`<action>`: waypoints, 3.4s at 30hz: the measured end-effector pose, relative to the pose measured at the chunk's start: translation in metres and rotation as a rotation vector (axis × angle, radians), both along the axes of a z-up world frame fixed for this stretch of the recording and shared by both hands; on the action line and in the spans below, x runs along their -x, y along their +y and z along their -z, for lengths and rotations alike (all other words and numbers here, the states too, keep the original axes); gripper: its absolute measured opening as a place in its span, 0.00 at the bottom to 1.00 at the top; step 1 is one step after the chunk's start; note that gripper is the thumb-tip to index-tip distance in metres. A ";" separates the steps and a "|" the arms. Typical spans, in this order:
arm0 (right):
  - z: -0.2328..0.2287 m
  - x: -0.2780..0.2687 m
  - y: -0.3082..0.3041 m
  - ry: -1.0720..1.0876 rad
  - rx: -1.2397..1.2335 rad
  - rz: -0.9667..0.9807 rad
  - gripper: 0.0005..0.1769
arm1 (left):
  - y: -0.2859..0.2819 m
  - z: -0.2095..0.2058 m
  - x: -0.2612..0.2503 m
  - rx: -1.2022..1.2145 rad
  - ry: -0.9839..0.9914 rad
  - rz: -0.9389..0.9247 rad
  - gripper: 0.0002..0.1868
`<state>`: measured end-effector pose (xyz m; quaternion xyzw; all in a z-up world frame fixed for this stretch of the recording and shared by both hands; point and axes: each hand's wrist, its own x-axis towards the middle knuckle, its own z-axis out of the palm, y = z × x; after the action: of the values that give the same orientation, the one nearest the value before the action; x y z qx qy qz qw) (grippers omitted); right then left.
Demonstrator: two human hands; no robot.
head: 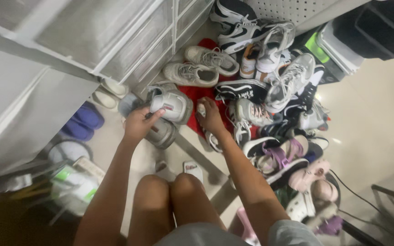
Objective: The person sits on the floor and organizes a large pile of shoes by picking up pairs, aligning them, and placing them into transparent plastic shoe storage drawers. The person handles sneakers, sandals, and clogs, arranging them neatly inside the drawer compartments.
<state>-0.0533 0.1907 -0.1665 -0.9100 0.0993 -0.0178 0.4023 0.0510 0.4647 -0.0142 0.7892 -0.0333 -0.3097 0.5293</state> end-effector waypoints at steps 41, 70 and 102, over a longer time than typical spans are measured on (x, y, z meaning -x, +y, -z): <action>0.053 -0.024 -0.144 -0.366 0.773 0.205 0.23 | -0.072 0.146 -0.012 0.007 -0.468 0.233 0.19; 0.003 0.103 -0.123 -0.459 0.129 0.920 0.10 | -0.369 0.194 -0.189 0.032 -1.593 0.579 0.11; 0.009 -0.077 -0.195 -0.583 0.276 0.343 0.30 | -0.284 0.240 -0.088 0.295 -0.895 0.294 0.58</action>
<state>0.0234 -0.0039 -0.1752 -0.8825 0.1285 -0.3568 0.2783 0.1392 0.1807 -0.2546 0.7485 -0.4118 -0.0037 0.5197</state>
